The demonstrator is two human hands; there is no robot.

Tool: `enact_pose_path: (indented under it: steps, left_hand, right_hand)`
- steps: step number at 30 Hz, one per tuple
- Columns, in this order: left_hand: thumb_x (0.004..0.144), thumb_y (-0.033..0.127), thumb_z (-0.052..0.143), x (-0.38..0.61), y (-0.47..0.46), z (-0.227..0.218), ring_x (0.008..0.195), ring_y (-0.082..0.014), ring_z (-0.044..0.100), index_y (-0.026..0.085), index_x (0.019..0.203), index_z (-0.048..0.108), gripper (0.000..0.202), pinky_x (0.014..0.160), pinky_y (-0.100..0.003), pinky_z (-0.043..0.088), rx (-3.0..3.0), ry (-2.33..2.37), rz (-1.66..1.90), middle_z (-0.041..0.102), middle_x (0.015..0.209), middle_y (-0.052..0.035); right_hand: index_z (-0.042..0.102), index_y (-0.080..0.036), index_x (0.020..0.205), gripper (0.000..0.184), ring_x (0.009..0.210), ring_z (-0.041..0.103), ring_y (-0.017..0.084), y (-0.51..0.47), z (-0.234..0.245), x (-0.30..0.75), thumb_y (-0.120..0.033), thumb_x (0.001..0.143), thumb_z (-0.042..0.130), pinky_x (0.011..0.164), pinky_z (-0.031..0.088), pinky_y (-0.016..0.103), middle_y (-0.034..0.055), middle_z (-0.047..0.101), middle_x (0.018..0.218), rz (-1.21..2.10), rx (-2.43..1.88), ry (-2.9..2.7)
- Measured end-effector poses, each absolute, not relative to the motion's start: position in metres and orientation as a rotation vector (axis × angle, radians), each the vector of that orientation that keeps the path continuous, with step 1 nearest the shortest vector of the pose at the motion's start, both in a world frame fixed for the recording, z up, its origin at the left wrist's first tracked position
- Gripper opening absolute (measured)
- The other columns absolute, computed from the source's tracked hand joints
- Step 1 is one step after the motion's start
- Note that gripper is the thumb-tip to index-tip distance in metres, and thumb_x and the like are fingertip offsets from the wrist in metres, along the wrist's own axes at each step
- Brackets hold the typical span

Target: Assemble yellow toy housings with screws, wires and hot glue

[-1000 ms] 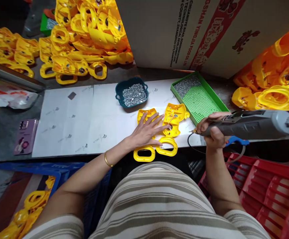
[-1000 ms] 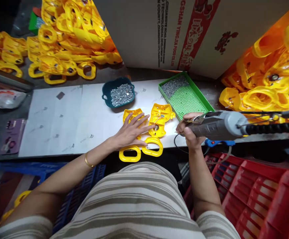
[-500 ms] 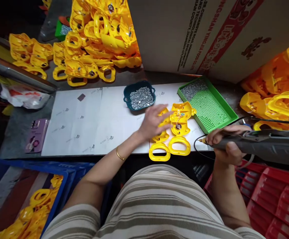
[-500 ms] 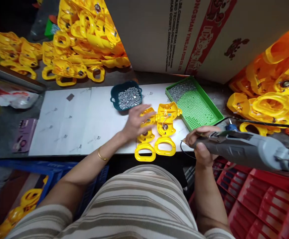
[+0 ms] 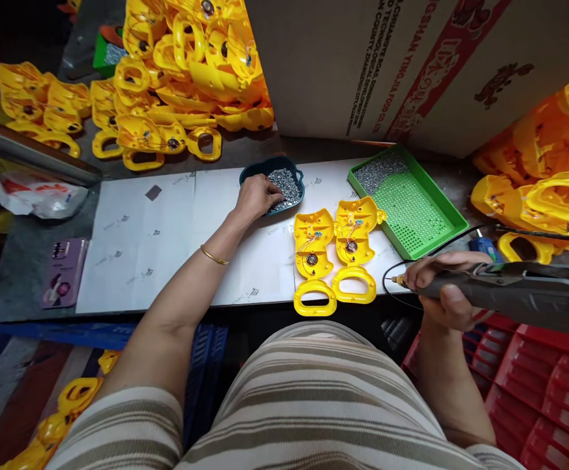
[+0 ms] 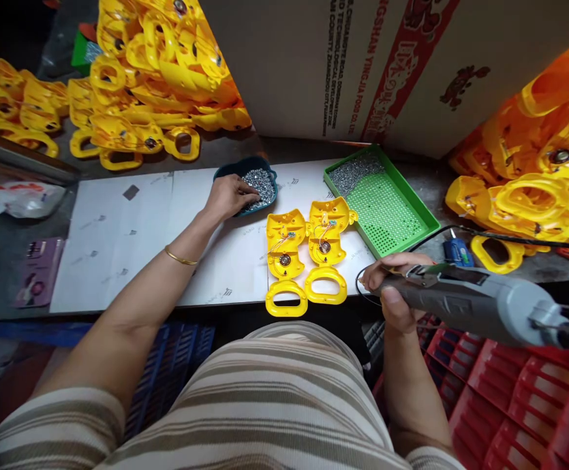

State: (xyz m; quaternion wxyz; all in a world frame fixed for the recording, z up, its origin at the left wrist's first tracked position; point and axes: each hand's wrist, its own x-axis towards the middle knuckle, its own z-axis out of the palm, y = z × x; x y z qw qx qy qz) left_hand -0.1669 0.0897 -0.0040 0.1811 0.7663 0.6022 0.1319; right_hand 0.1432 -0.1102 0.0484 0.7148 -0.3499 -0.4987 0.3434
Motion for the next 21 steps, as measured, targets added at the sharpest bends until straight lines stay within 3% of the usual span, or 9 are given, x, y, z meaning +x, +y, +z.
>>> enact_pose_path:
  steps: [5,13,21]
  left_hand:
    - [0.083,0.030,0.065,-0.1685,0.0855,0.0012,0.080,-0.0222,0.063,0.014,0.095,0.079,0.024,0.078,-0.031,0.045,2.165,1.684,0.462,0.073,0.086,-0.0091]
    - [0.075,0.030,0.075,-0.1660,0.0862,0.0020,0.074,-0.0193,0.065,0.014,0.085,0.079,0.020,0.071,-0.027,0.046,1.988,1.749,0.607,0.076,0.083,-0.0072]
    - [0.077,0.021,0.067,-0.1688,0.0842,0.0051,0.078,-0.0193,0.068,0.016,0.091,0.079,0.019,0.079,-0.029,0.051,2.075,1.722,0.659,0.077,0.090,-0.0067]
  right_hand:
    - [0.064,-0.021,0.098,0.027,0.042,0.052,0.014,-0.1106,0.0475,0.1423,-0.031,0.074,0.067,0.039,0.046,0.029,-0.0039,0.056,0.056,0.793,-0.797,-1.071]
    - [0.066,-0.021,0.098,0.027,0.042,0.052,0.016,-0.1127,0.0483,0.1415,-0.030,0.073,0.066,0.037,0.045,0.032,-0.0028,0.057,0.056,0.783,-0.808,-1.075]
    - [0.067,-0.021,0.096,0.027,0.041,0.052,0.017,-0.1149,0.0469,0.1427,-0.031,0.070,0.068,0.036,0.045,0.034,-0.0023,0.059,0.056,0.803,-0.840,-1.032]
